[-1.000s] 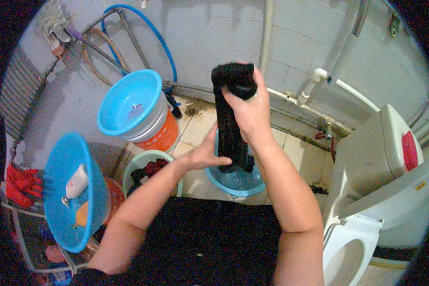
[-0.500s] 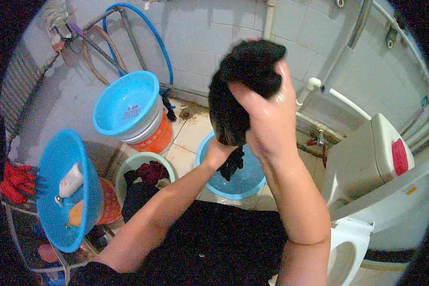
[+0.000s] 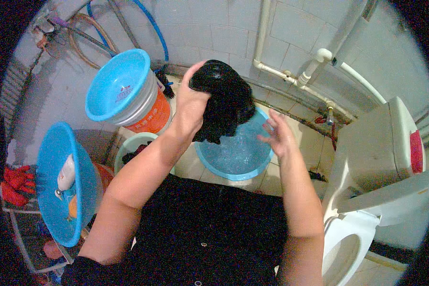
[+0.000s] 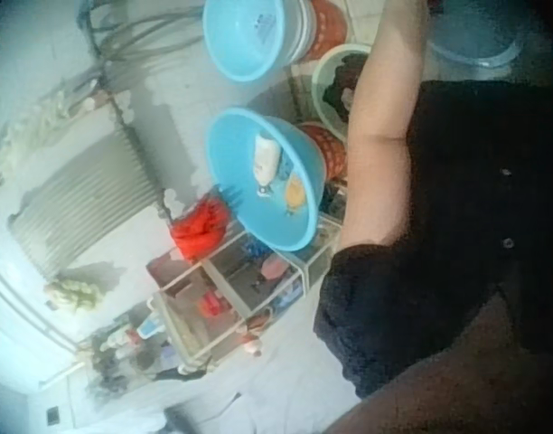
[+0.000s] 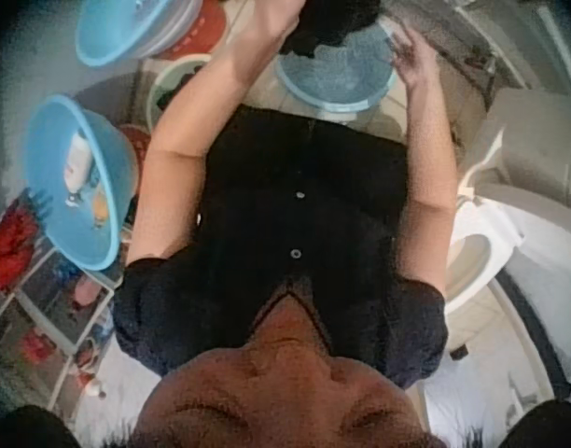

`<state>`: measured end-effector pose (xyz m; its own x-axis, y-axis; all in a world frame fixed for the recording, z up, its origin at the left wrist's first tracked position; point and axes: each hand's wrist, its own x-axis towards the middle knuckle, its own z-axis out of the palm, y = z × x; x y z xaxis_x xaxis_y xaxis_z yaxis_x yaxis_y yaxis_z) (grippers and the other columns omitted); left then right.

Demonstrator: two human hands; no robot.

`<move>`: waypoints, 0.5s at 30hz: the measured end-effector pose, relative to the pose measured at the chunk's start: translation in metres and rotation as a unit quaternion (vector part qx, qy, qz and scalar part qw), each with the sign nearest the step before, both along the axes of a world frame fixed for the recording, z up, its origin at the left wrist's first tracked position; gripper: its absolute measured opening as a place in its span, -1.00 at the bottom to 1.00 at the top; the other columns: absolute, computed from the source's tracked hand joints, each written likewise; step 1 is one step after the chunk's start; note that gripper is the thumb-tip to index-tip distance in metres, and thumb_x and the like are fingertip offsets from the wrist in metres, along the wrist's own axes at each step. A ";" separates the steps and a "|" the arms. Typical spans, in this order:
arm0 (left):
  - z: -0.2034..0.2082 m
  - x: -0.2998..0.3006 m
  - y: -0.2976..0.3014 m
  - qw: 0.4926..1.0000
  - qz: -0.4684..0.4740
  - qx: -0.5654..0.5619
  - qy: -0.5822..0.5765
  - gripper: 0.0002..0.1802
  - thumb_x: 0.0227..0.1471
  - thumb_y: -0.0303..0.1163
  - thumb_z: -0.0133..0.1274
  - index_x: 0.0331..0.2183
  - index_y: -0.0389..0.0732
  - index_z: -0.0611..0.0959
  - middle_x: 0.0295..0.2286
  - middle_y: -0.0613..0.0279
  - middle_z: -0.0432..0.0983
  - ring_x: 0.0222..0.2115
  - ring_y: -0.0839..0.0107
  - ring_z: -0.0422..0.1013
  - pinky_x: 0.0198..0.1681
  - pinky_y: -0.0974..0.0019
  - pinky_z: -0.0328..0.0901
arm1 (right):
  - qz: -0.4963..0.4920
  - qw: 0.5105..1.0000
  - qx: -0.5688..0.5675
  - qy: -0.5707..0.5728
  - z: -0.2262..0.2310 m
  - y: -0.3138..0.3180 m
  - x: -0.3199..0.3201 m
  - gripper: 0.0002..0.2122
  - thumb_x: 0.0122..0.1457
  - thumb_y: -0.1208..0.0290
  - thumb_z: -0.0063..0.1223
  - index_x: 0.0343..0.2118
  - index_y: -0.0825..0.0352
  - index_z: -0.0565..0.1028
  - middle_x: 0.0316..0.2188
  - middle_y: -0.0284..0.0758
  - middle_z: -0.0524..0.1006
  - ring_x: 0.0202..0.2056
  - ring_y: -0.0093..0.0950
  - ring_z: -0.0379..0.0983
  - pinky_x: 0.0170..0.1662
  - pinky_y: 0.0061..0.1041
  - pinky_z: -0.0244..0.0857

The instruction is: The person hand-washes several pieces of clothing in a blue basin filled with water in a bathroom. They scrub and rinse a maroon garment, a beige garment, and a black garment, then wring them out and place them into a green basin. The person then carries the green basin to a bedroom and places it on a table.

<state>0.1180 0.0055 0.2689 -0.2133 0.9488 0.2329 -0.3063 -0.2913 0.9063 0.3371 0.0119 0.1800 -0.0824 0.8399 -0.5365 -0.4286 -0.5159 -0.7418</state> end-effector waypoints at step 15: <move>-0.003 0.007 -0.005 0.975 -0.072 -0.063 -0.201 -0.37 -0.31 -0.80 -0.21 -0.08 -0.22 0.40 -0.23 0.19 0.42 -0.22 0.36 0.37 -0.10 0.32 0.27 | 0.168 0.943 -0.050 0.284 -0.041 -0.039 -0.088 -0.30 0.06 -0.27 -0.44 0.19 0.05 -0.07 0.21 -0.24 -0.10 0.19 -0.08 -0.15 0.03 0.33 -0.27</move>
